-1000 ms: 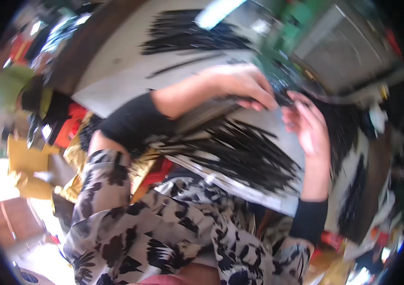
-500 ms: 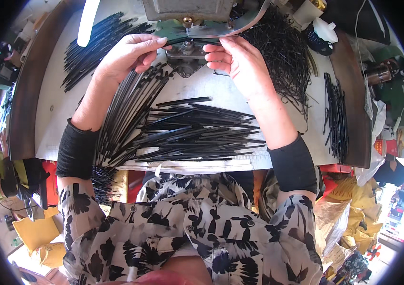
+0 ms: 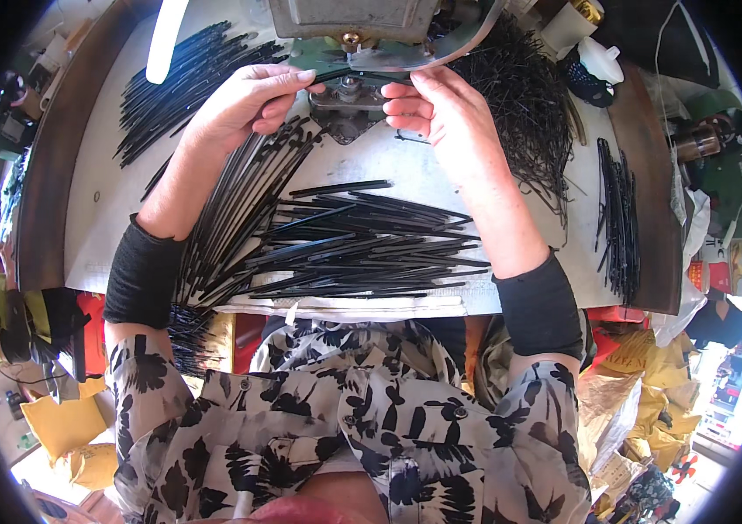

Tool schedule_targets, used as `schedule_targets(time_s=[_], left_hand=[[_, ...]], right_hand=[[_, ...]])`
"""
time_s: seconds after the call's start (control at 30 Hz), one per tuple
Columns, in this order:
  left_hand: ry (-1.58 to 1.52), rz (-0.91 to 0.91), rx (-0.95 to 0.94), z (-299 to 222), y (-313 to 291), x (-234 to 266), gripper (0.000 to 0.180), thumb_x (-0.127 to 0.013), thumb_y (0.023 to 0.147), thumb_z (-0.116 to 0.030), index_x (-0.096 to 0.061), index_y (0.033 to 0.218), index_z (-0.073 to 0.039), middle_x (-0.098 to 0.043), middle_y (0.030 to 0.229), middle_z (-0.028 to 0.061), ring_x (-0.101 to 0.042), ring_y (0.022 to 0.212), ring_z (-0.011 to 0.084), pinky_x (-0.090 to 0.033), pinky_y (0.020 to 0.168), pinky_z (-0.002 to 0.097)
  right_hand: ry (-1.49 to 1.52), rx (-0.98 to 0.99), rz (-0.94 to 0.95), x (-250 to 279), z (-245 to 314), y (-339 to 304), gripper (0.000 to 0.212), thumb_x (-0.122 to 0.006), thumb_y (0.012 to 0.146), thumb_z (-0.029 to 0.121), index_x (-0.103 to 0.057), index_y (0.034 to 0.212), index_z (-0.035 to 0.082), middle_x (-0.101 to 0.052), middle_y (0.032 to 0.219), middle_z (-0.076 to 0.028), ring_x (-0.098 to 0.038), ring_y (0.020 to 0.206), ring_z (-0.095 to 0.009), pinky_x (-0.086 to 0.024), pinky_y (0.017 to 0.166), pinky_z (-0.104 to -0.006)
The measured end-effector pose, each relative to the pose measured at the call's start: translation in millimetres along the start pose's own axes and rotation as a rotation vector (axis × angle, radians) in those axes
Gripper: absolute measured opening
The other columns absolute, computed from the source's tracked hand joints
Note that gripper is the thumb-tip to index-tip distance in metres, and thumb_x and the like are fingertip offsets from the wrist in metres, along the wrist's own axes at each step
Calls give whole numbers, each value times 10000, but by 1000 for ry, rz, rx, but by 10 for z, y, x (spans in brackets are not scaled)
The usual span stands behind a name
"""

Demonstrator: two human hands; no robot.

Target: The person aligns umbrella ribs and metal pins by hand, fastens them together using a riveting machine, and stacks the assembled ribs on the table.

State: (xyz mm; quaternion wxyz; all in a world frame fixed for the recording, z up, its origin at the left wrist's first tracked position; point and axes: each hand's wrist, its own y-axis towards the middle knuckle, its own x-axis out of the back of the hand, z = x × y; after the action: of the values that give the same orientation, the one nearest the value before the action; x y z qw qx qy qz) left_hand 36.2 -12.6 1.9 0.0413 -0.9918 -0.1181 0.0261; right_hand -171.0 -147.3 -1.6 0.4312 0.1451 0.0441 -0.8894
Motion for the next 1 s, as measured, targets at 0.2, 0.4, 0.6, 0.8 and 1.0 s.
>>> schedule_targets(time_s=[0.2,0.4,0.6,0.8,1.0], left_hand=[[28,-5,-6,6,8,-14,318,-607,885,-265,-638,975,39,-361,485,-69,-309,390,18,-237,375,181],[50,18,-13,-26,29,-11,301,-599,890,-254,-644,968,33,-355,480,-71,-300,386,18,-225,371,182],[70,5,-15,9,50,8,301,-609,883,-258,-647,969,27,-350,483,-75,-296,388,14,-221,372,182],[73,-6,-34,-26,17,5,298,-614,881,-259,-647,962,26,-353,479,-74,-304,386,15,-222,370,184],[65,10,-6,15,43,-3,291,-615,881,-253,-650,961,24,-354,463,-69,-294,369,18,-229,363,187]], right_hand=[[-11,-15,18,35,2,18,246,-486,942,180,-546,1072,-19,-635,932,-147,-639,742,-156,-549,688,-270],[17,-5,23,93,22,13,245,-492,938,171,-543,1081,-22,-637,931,-151,-646,753,-165,-552,683,-273],[-26,-26,-39,14,16,11,234,-489,934,155,-530,1079,-24,-637,930,-173,-651,739,-179,-557,681,-285],[35,-32,33,54,16,28,233,-489,932,151,-532,1075,-26,-636,933,-174,-653,738,-181,-558,674,-280],[-25,-35,11,84,8,28,238,-502,929,164,-536,1058,-33,-637,932,-171,-651,732,-175,-556,662,-270]])
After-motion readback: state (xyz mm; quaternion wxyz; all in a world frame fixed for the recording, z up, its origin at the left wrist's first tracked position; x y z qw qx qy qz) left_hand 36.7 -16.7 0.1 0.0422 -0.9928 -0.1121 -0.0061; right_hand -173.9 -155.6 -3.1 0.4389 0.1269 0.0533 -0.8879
